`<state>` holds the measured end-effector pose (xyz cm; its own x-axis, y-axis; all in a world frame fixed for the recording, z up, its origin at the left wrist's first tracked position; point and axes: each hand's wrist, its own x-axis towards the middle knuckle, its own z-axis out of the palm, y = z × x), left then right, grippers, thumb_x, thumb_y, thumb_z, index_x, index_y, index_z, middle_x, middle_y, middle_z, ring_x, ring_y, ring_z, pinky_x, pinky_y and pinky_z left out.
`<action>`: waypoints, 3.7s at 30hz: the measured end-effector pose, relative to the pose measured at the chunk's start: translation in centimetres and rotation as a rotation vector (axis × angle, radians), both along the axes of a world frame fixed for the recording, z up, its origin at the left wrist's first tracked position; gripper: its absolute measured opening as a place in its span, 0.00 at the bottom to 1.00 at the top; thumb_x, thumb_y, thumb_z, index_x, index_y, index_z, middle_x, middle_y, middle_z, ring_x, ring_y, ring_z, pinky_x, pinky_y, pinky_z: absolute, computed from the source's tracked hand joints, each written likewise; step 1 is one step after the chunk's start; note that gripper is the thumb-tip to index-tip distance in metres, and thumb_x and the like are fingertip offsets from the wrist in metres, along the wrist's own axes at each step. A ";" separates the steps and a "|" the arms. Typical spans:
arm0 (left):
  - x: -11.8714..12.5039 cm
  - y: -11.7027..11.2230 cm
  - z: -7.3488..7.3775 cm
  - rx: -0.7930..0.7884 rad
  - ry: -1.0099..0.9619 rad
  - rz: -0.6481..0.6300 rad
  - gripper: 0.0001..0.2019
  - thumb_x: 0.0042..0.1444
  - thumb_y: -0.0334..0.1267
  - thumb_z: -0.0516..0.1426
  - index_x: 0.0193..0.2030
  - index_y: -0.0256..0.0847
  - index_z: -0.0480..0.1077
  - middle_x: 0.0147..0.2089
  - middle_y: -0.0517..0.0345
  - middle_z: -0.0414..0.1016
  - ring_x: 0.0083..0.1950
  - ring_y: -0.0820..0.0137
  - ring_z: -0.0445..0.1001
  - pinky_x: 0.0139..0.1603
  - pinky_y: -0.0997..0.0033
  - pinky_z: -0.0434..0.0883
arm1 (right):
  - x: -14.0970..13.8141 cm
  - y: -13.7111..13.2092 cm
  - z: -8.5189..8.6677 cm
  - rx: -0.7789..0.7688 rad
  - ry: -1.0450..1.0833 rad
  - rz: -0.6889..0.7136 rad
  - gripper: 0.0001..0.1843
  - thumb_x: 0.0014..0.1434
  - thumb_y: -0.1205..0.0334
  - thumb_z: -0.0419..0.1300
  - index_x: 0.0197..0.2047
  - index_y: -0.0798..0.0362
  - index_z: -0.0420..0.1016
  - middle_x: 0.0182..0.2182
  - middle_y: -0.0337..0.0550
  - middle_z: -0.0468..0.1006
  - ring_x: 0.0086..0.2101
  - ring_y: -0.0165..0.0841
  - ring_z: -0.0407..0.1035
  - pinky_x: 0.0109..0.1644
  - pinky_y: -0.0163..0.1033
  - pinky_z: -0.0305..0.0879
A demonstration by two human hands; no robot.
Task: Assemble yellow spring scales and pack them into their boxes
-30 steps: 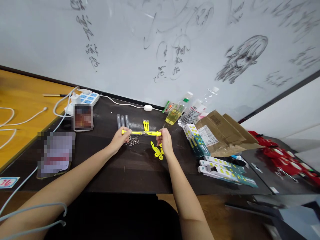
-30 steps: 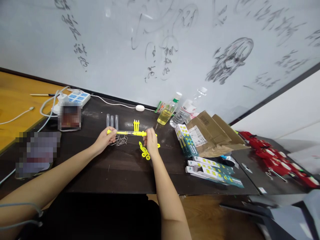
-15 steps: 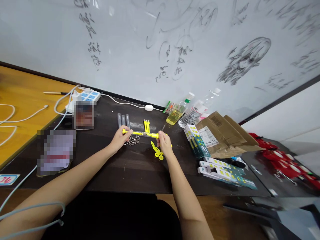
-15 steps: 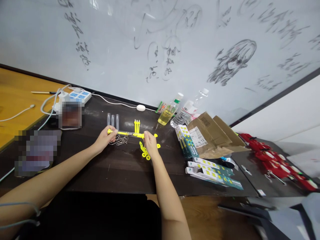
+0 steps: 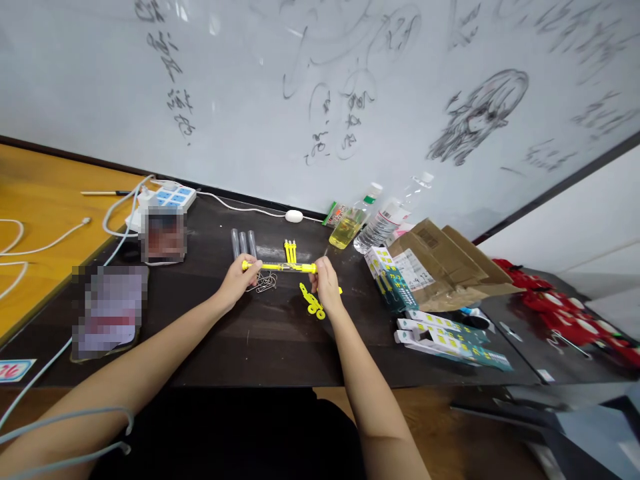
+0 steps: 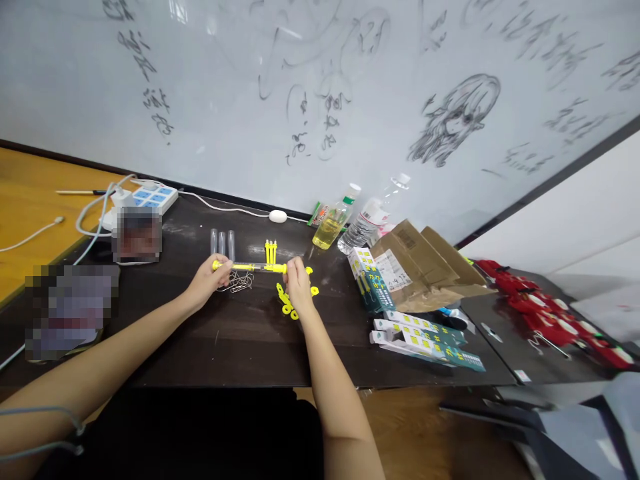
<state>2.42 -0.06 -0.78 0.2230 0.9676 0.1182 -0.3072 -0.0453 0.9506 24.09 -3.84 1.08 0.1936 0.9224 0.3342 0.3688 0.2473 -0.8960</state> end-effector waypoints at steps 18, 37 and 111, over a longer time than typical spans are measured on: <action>-0.4 0.0 0.2 0.096 0.104 0.053 0.15 0.50 0.46 0.61 0.34 0.41 0.61 0.18 0.71 0.60 0.20 0.78 0.61 0.25 0.76 0.61 | 0.0 0.1 0.0 -0.087 0.013 0.153 0.36 0.60 0.35 0.42 0.10 0.50 0.51 0.07 0.35 0.56 0.12 0.23 0.52 0.20 0.32 0.54; 0.0 0.2 -0.2 -0.062 -0.035 0.040 0.18 0.47 0.49 0.63 0.33 0.41 0.60 0.16 0.73 0.56 0.18 0.80 0.57 0.23 0.78 0.61 | 0.3 0.2 0.3 -0.021 0.137 0.174 0.16 0.59 0.46 0.53 0.34 0.50 0.62 0.22 0.30 0.67 0.17 0.22 0.61 0.20 0.29 0.58; -0.1 -2.7 0.7 0.385 0.496 -0.331 0.21 0.60 0.40 0.51 0.61 0.47 0.59 0.27 0.68 0.62 0.20 0.80 0.63 0.22 0.81 0.65 | -2.1 -0.1 -1.0 -0.112 0.295 0.480 0.13 0.58 0.50 0.57 0.41 0.50 0.66 0.29 0.36 0.68 0.28 0.27 0.67 0.29 0.33 0.68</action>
